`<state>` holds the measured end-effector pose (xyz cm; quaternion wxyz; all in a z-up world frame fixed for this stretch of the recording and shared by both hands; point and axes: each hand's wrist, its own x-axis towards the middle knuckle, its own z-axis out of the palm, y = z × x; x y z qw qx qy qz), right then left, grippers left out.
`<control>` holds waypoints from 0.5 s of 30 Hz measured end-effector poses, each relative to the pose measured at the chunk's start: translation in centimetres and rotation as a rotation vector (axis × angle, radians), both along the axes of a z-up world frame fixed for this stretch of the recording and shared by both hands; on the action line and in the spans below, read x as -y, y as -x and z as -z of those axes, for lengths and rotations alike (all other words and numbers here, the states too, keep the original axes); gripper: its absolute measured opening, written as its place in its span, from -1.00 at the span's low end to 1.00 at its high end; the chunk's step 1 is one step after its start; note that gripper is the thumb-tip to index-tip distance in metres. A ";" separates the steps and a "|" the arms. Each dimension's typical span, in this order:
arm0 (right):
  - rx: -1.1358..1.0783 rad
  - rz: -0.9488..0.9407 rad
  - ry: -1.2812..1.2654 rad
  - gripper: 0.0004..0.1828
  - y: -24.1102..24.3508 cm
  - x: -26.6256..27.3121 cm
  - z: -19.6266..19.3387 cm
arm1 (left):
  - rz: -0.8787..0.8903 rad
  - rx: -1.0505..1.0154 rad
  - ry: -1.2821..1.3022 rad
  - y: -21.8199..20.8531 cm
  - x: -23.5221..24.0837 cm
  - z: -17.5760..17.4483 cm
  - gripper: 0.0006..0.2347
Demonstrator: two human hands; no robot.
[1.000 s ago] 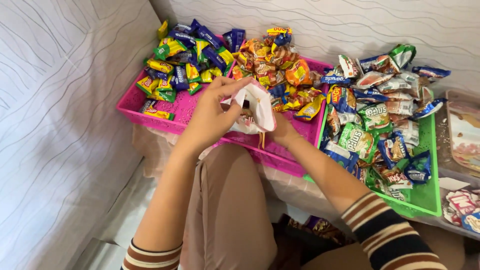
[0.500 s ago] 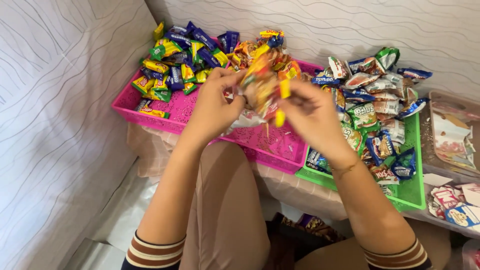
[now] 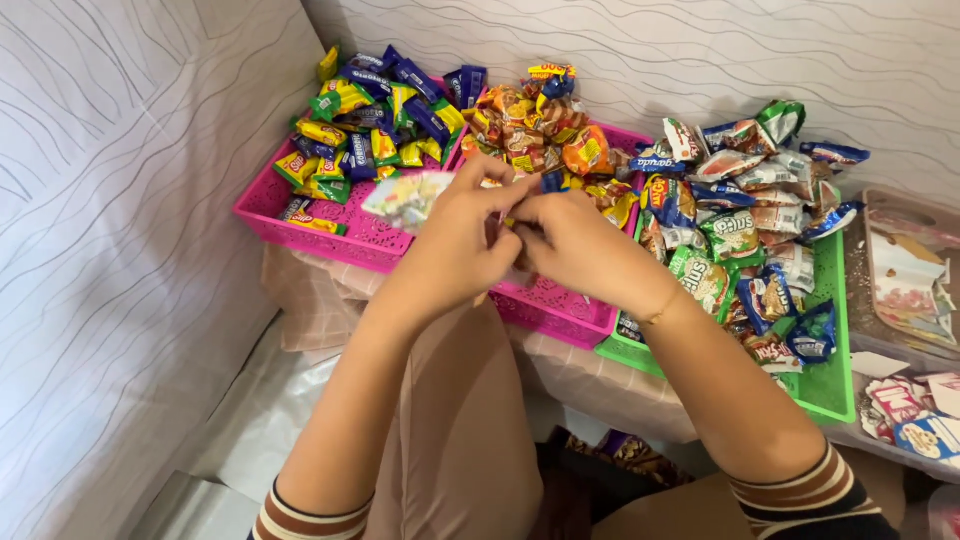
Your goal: Selecting various small snack packets from bins and placing them into decorative gift bags to create gift packs.
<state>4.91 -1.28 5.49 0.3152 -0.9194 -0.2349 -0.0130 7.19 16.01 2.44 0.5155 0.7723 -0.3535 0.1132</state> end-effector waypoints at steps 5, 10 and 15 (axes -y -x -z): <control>0.191 0.252 -0.138 -0.85 -0.8 -0.9 3.5 | -0.024 0.064 0.037 0.4 0.7 0.2 -0.51; 0.123 0.088 -0.297 -0.86 -2.1 0.0 5.0 | -0.025 0.124 0.097 1.3 0.8 -0.2 -0.48; 0.251 0.272 -0.333 -0.90 -0.6 -0.3 2.2 | -0.103 0.208 0.055 2.4 1.7 -0.4 -0.48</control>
